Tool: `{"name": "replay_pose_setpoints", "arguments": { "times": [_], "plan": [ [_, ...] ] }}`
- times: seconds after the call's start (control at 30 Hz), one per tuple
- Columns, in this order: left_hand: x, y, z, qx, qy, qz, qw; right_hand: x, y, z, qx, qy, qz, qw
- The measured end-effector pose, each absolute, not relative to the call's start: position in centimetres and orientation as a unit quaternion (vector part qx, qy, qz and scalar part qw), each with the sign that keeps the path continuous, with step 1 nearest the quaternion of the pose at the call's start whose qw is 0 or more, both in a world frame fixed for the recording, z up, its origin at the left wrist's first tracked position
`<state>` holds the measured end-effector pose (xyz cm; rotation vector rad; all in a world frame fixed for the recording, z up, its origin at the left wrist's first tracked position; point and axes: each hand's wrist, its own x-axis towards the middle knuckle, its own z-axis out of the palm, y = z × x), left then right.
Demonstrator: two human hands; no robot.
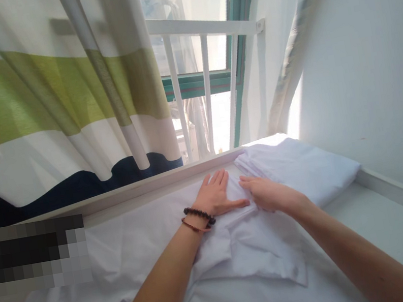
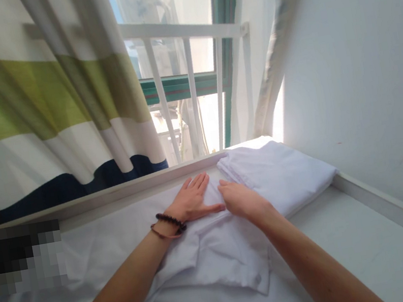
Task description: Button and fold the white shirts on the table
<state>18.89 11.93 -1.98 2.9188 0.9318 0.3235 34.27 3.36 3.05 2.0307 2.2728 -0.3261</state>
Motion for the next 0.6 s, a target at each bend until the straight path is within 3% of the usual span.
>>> {"name": "replay_pose_setpoints", "arguments": {
  "times": [0.4,0.6],
  "plan": [
    [18.7,10.7,-0.7,0.938,0.277,0.207,-0.028,34.6,2.5,4.6,0.661,0.728,-0.180,0.022],
    [18.8,10.2,-0.9,0.941,0.297,0.163,-0.018,34.9,2.5,4.6,0.661,0.731,-0.170,-0.008]
  ]
}}
